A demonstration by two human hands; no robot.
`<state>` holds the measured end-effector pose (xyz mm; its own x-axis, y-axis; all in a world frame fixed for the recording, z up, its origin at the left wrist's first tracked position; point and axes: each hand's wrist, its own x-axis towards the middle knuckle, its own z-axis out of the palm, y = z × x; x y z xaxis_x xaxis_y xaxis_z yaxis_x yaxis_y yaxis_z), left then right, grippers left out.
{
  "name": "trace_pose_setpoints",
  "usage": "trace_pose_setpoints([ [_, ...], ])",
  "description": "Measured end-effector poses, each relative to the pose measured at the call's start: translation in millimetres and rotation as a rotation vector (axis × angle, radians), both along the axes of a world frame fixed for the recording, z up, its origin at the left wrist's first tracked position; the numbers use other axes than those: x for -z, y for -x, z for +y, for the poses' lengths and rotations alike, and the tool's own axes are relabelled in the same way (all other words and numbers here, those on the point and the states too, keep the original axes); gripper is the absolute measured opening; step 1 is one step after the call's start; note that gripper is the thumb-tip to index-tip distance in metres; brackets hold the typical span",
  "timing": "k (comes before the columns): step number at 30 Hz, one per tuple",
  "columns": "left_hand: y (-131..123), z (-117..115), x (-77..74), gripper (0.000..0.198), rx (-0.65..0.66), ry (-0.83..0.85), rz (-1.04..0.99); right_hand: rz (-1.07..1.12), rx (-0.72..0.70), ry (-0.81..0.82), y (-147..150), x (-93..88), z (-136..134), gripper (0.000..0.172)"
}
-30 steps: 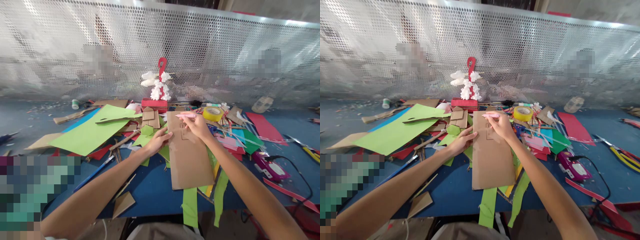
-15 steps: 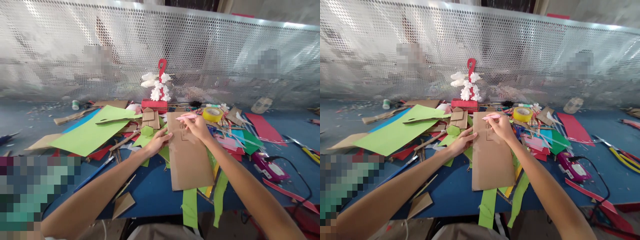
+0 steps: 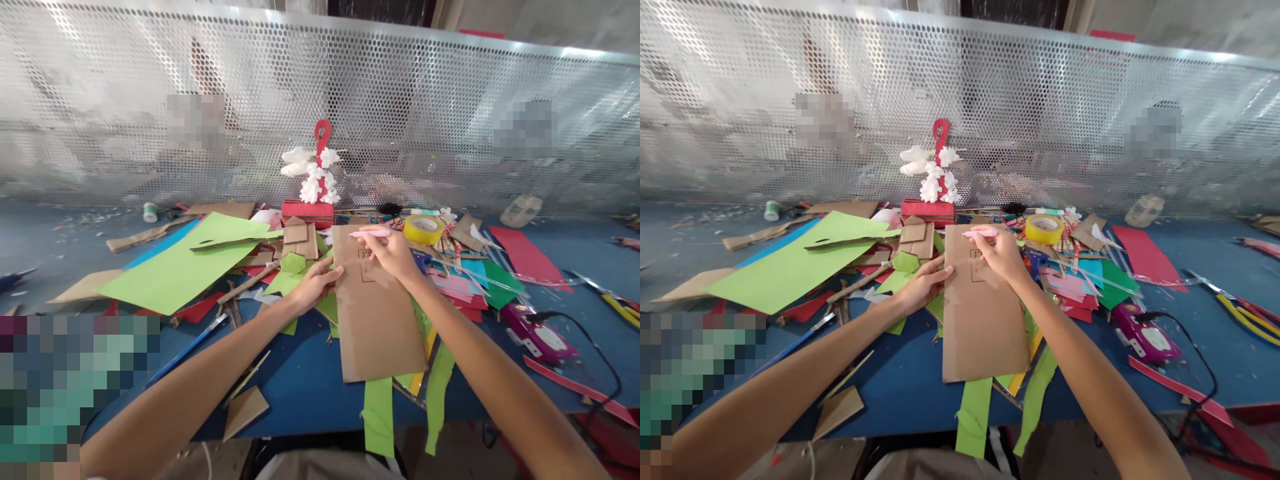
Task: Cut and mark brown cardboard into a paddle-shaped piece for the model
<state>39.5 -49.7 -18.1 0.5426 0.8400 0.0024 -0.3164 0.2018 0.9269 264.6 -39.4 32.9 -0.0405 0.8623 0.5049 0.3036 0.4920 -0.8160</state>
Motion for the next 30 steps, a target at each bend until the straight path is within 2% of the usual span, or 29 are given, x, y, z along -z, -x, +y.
trace_pose_setpoints([
  [5, 0.7, -0.6, -0.5, 0.073, -0.002, -0.004, 0.023, -0.014, -0.017, 0.02, -0.7, -0.5, -0.2, 0.043],
  [10, 0.6, -1.2, -0.8, 0.074, -0.001, -0.003, 0.003, -0.005, -0.002, 0.017, -0.5, -2.4, -1.8, 0.047],
  [30, -0.4, -0.2, 0.7, 0.071, -0.025, 0.004, 0.012, 0.005, -0.019, 0.075, 0.7, -3.4, -6.1, 0.034],
])
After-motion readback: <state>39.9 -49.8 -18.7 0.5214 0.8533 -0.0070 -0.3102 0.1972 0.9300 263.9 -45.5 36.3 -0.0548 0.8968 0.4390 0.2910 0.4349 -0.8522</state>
